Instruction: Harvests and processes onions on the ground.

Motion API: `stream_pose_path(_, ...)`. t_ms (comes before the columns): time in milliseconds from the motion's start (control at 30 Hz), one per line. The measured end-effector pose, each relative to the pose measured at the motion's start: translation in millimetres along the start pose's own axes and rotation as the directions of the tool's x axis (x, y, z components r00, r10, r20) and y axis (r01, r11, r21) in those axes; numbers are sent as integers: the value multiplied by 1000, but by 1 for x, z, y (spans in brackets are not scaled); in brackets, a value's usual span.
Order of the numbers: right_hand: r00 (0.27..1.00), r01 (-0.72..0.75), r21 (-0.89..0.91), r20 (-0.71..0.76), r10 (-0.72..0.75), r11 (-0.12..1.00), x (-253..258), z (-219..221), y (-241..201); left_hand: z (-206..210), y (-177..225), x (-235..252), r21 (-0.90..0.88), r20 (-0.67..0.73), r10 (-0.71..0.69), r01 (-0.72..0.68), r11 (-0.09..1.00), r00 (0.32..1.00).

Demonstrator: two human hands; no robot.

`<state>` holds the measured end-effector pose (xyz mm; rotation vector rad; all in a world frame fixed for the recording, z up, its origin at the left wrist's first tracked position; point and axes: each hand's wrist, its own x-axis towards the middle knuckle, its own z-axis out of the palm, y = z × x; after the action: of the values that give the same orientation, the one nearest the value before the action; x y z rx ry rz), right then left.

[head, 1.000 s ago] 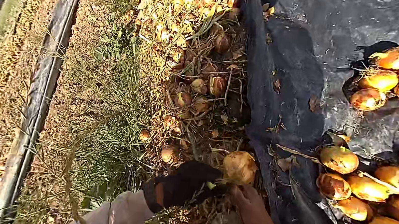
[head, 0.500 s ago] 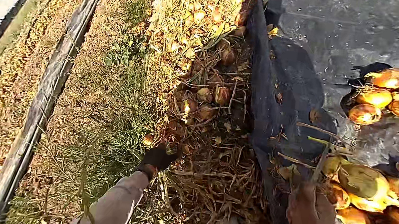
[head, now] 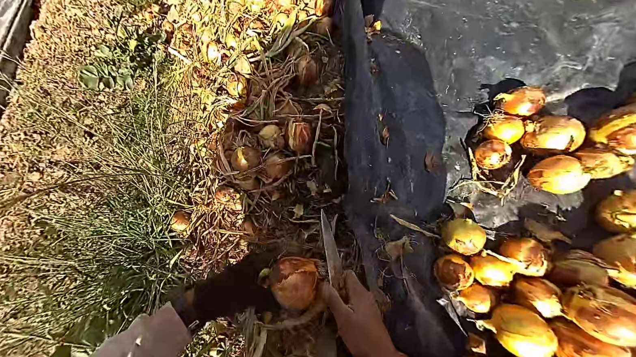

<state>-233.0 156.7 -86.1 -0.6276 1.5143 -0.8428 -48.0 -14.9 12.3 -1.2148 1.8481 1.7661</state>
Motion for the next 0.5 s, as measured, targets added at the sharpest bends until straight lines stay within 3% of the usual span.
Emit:
stream_pose_path(100,978,207,140,0,-209,968,-9,-3,0,1,22,-1,25,145,-1,-3,1000,989)
stream_pose_path(200,944,320,244,-4,-329,916,-13,-6,-6,-8,20,-12,21,224,-25,21,1000,974)
stream_pose_path(333,917,351,398,38,-397,848,-10,7,-3,-11,15,-48,-387,217,-91,172,906,972)
stream_pose_path(367,919,330,429,56,-389,841,-8,11,-1,-9,16,-50,-416,201,-120,195,888,972)
stream_pose_path(400,923,315,433,67,-379,845,-7,14,2,-10,14,-45,-333,166,-162,210,919,973)
stream_pose_path(467,934,295,367,83,-347,882,-4,17,6,-14,24,-35,155,0,-185,182,971,983)
stream_pose_path(500,938,297,310,84,-338,903,-4,18,5,-16,26,-27,383,-89,-113,139,913,990)
